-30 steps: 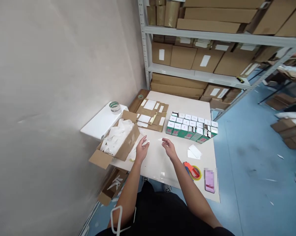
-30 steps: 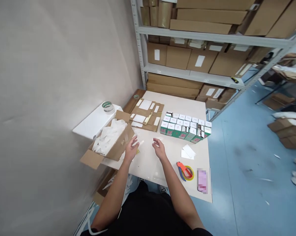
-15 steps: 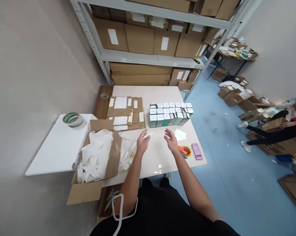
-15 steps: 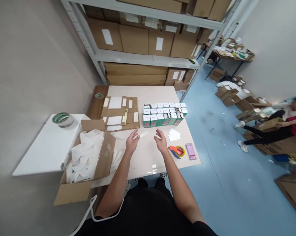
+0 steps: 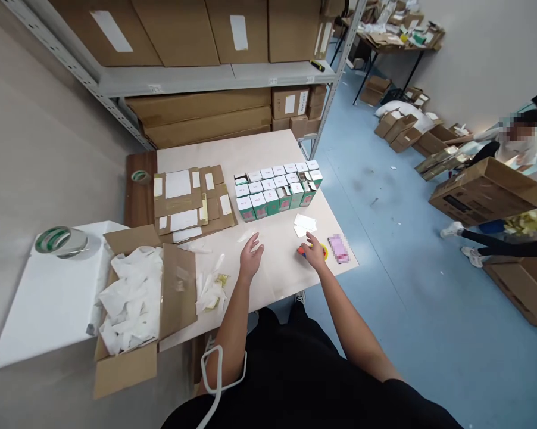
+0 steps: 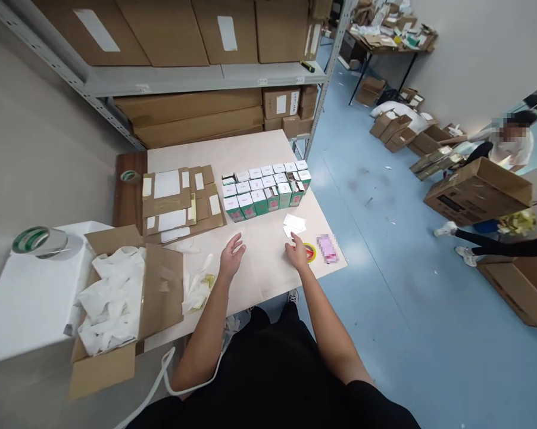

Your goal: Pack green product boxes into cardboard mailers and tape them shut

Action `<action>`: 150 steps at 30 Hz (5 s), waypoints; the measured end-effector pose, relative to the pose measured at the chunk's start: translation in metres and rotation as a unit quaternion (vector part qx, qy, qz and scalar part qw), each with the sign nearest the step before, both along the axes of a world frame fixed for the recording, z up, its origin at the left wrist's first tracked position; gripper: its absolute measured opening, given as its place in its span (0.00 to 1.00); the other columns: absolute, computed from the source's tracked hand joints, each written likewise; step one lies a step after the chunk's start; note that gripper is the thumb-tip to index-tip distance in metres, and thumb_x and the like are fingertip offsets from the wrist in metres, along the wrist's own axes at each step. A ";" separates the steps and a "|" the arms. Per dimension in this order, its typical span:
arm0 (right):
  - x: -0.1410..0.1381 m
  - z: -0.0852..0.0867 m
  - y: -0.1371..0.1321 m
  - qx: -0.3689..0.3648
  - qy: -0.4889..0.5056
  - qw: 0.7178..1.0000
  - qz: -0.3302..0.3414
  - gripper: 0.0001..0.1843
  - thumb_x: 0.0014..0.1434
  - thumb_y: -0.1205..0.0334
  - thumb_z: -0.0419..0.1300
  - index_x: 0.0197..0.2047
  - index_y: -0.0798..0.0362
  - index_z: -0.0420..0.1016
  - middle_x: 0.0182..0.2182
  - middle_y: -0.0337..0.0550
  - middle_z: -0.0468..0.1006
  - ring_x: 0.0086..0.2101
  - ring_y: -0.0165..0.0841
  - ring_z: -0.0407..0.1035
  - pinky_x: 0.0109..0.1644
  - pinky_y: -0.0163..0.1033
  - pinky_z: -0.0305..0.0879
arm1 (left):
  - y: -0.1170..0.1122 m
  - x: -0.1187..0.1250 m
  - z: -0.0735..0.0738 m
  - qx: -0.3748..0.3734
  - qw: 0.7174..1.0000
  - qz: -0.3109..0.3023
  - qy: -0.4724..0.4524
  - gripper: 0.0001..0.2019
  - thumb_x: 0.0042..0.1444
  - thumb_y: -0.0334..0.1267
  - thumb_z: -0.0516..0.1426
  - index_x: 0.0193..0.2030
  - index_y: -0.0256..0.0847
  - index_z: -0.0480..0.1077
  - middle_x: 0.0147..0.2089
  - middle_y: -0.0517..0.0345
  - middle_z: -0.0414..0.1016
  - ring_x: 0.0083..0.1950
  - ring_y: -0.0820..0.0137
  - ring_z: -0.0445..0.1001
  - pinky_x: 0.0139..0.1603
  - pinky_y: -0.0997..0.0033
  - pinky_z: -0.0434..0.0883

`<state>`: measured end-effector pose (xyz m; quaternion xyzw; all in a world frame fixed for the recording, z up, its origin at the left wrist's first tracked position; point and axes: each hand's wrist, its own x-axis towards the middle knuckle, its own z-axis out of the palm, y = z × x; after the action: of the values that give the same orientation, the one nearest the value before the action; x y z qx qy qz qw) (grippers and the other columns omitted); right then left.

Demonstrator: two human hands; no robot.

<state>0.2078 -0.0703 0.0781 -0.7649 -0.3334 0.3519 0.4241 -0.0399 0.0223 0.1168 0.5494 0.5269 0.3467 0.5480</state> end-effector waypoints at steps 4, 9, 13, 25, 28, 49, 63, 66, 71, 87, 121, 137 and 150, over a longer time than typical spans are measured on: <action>0.035 -0.035 -0.011 -0.084 -0.066 0.994 0.015 0.32 0.60 0.60 0.58 0.67 0.54 0.71 0.65 0.54 0.73 0.63 0.46 0.68 0.68 0.50 0.63 | -0.012 0.023 -0.006 -0.034 0.998 -0.034 0.043 0.24 0.63 0.41 0.61 0.67 0.46 0.71 0.71 0.46 0.71 0.63 0.57 0.77 0.63 0.55 0.75; 0.061 -0.081 -0.028 -0.154 -0.103 0.977 0.101 0.22 0.59 0.60 0.60 0.55 0.58 0.78 0.50 0.58 0.80 0.54 0.48 0.72 0.61 0.51 0.67 | -0.033 0.038 -0.015 -0.056 0.994 -0.038 0.087 0.24 0.61 0.42 0.62 0.65 0.46 0.73 0.69 0.46 0.73 0.58 0.59 0.80 0.60 0.56 0.76; 0.058 -0.115 -0.053 -0.162 -0.120 0.965 0.167 0.33 0.52 0.66 0.63 0.63 0.59 0.73 0.60 0.62 0.75 0.64 0.53 0.64 0.70 0.56 0.58 | -0.052 0.032 -0.021 -0.058 0.990 -0.021 0.124 0.24 0.59 0.45 0.64 0.63 0.48 0.75 0.68 0.47 0.75 0.55 0.59 0.82 0.59 0.56 0.77; 0.059 -0.115 -0.019 -0.226 -0.065 0.964 0.123 0.18 0.51 0.59 0.70 0.45 0.58 0.79 0.46 0.65 0.81 0.58 0.57 0.69 0.65 0.61 0.58 | -0.081 0.027 -0.032 -0.077 0.987 -0.030 0.139 0.29 0.52 0.55 0.66 0.58 0.43 0.78 0.58 0.43 0.82 0.49 0.60 0.83 0.59 0.54 0.76; 0.072 -0.103 -0.011 -0.207 -0.016 0.969 0.132 0.13 0.49 0.56 0.72 0.36 0.51 0.77 0.36 0.51 0.82 0.50 0.50 0.75 0.56 0.51 0.67 | -0.082 0.033 -0.033 -0.085 0.989 -0.041 0.111 0.30 0.52 0.56 0.66 0.58 0.41 0.77 0.54 0.43 0.83 0.50 0.59 0.83 0.61 0.52 0.75; 0.061 0.052 -0.038 0.170 0.096 0.926 0.322 0.23 0.58 0.50 0.70 0.54 0.49 0.81 0.46 0.44 0.82 0.43 0.42 0.72 0.51 0.47 0.69 | -0.028 0.089 0.107 0.094 0.966 -0.221 0.095 0.19 0.61 0.57 0.62 0.42 0.46 0.86 0.50 0.51 0.85 0.53 0.57 0.81 0.56 0.60 0.79; 0.060 0.048 -0.064 0.149 0.030 0.951 0.267 0.26 0.58 0.45 0.70 0.56 0.48 0.79 0.50 0.48 0.82 0.46 0.46 0.74 0.54 0.51 0.70 | -0.047 0.091 0.086 0.015 0.989 -0.140 0.036 0.19 0.51 0.57 0.70 0.37 0.43 0.86 0.40 0.50 0.86 0.42 0.59 0.83 0.44 0.63 0.81; 0.063 0.041 -0.070 0.145 0.049 0.954 0.260 0.26 0.58 0.45 0.71 0.55 0.48 0.79 0.51 0.49 0.82 0.48 0.47 0.74 0.55 0.51 0.70 | -0.051 0.099 0.078 0.022 0.992 -0.113 0.058 0.18 0.52 0.56 0.69 0.34 0.42 0.85 0.36 0.52 0.85 0.40 0.61 0.82 0.42 0.64 0.80; 0.066 0.034 -0.076 0.148 0.084 0.951 0.259 0.25 0.63 0.44 0.67 0.57 0.47 0.77 0.49 0.47 0.82 0.46 0.44 0.74 0.52 0.48 0.71 | -0.056 0.117 0.074 0.063 0.990 -0.067 0.108 0.14 0.59 0.50 0.64 0.34 0.41 0.83 0.36 0.55 0.84 0.39 0.65 0.81 0.44 0.68 0.78; 0.077 0.017 -0.072 0.184 0.095 0.949 0.238 0.24 0.67 0.43 0.64 0.58 0.49 0.74 0.51 0.49 0.80 0.47 0.42 0.73 0.54 0.48 0.70 | -0.063 0.161 0.086 0.287 0.929 -0.011 0.232 0.10 0.67 0.39 0.60 0.35 0.41 0.80 0.35 0.56 0.81 0.39 0.67 0.78 0.44 0.68 0.74; 0.064 -0.040 -0.050 -0.007 -0.073 0.997 0.039 0.21 0.58 0.49 0.64 0.49 0.52 0.73 0.44 0.52 0.80 0.43 0.47 0.73 0.49 0.50 0.71 | -0.123 0.031 0.098 0.283 0.898 0.072 0.330 0.28 0.70 0.47 0.55 0.75 0.47 0.63 0.76 0.44 0.62 0.61 0.57 0.78 0.57 0.56 0.80; 0.074 -0.112 -0.061 -0.284 -0.204 0.920 0.175 0.28 0.63 0.67 0.57 0.66 0.54 0.67 0.55 0.55 0.78 0.54 0.46 0.73 0.55 0.46 0.65 | -0.134 0.004 0.088 0.188 0.939 0.072 0.277 0.27 0.69 0.45 0.55 0.73 0.45 0.64 0.74 0.41 0.64 0.59 0.60 0.77 0.55 0.55 0.80; 0.065 -0.121 -0.064 -0.336 -0.271 0.877 0.210 0.20 0.60 0.62 0.63 0.56 0.57 0.75 0.55 0.60 0.79 0.56 0.47 0.73 0.62 0.47 0.60 | -0.122 -0.012 0.079 0.175 0.943 0.037 0.281 0.26 0.70 0.46 0.53 0.73 0.49 0.65 0.75 0.47 0.64 0.67 0.59 0.74 0.59 0.56 0.78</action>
<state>0.2726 -0.1343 -0.0428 -0.8387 -0.4503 0.3022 -0.0493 -0.0516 -0.0995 0.1956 0.6918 0.6105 0.2847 0.2599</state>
